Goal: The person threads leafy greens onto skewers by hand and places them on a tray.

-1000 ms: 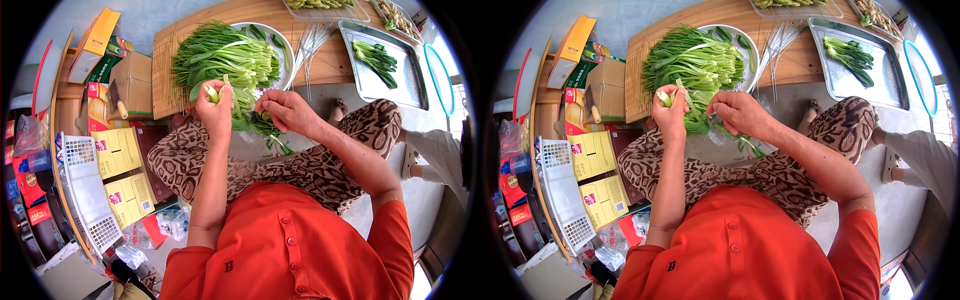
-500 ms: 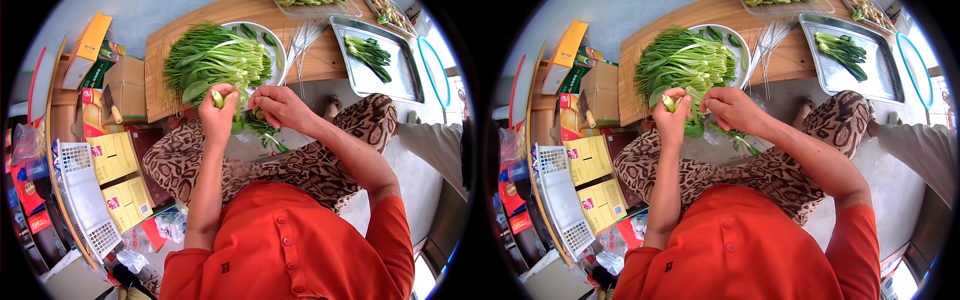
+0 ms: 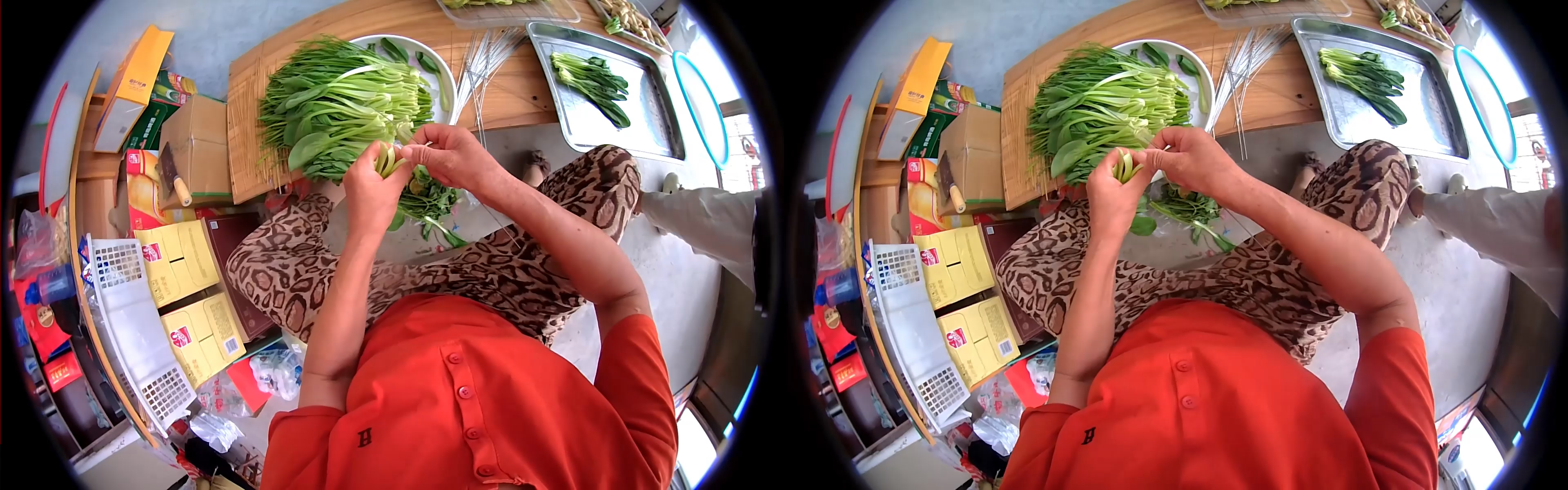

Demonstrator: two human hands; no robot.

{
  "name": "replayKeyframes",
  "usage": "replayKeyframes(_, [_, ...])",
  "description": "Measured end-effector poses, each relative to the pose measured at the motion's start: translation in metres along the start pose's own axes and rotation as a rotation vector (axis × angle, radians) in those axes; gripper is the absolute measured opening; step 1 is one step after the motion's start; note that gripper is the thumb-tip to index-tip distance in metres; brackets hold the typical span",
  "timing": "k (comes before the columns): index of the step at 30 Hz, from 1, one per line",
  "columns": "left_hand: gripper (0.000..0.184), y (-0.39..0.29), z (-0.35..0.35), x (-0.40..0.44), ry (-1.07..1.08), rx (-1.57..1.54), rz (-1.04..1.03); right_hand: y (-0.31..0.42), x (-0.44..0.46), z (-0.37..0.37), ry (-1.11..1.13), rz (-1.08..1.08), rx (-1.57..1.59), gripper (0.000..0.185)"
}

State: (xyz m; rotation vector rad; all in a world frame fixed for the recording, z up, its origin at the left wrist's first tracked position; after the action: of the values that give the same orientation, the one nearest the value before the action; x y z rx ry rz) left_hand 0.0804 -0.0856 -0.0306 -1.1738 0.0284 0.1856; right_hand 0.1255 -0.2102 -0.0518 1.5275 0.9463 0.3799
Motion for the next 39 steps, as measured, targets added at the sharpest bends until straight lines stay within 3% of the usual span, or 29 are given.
replayKeyframes(3, [0.017,0.004,-0.007,0.001,0.063,-0.065,-0.058,-0.014,0.002,0.006,-0.014,-0.055,0.04,0.03])
replayKeyframes(5, [0.018,0.01,-0.013,0.0,0.132,-0.168,0.004,-0.008,-0.001,-0.002,-0.014,0.057,0.204,0.016])
replayKeyframes(7, [0.03,0.012,-0.012,0.002,0.134,-0.052,-0.078,-0.012,0.006,-0.003,-0.007,0.097,0.106,0.015])
replayKeyframes(9, [0.027,0.02,-0.011,0.005,0.103,-0.03,-0.058,-0.009,0.009,-0.01,0.047,0.182,0.218,0.013])
replayKeyframes(11, [0.023,-0.001,-0.013,0.002,0.095,0.082,-0.111,-0.002,-0.001,-0.009,0.054,0.095,0.33,0.01])
replayKeyframes(17, [0.023,-0.007,-0.028,-0.004,0.266,-0.044,-0.058,-0.023,0.013,0.007,0.007,0.093,0.455,0.007])
replayKeyframes(20, [0.027,0.011,-0.035,-0.006,0.407,-0.252,-0.027,-0.019,0.008,0.005,0.036,0.088,0.472,0.007])
replayKeyframes(21, [0.027,0.016,-0.034,-0.008,0.387,-0.243,-0.018,-0.015,0.004,0.003,0.059,0.086,0.477,0.007])
replayKeyframes(23, [0.027,0.024,-0.033,-0.01,0.338,-0.507,0.019,-0.014,-0.001,0.007,-0.008,0.043,0.479,0.01])
replayKeyframes(27, [0.024,0.024,-0.004,-0.009,0.193,-0.508,-0.058,-0.016,-0.001,0.016,0.002,-0.012,0.307,0.016])
replayKeyframes(32, [0.015,0.045,0.061,-0.024,-0.266,-0.486,-0.032,-0.011,0.001,0.013,-0.007,0.003,0.18,0.014])
replayKeyframes(39, [0.008,0.043,0.077,-0.028,-0.357,-0.421,0.016,-0.002,0.0,0.018,-0.041,-0.011,0.201,0.013])
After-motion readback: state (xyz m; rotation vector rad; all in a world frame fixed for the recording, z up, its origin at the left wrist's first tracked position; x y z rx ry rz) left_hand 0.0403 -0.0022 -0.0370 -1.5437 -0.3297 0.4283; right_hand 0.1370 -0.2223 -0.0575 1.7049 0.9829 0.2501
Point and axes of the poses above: each hand's wrist, its own x-axis towards the middle knuckle, its own z-axis out of the back of the hand, y = z × x, the point moved 9 cm from there along x, towards the middle knuckle, and after that the axes turned 12 degrees about y, right-handed, at the moved point
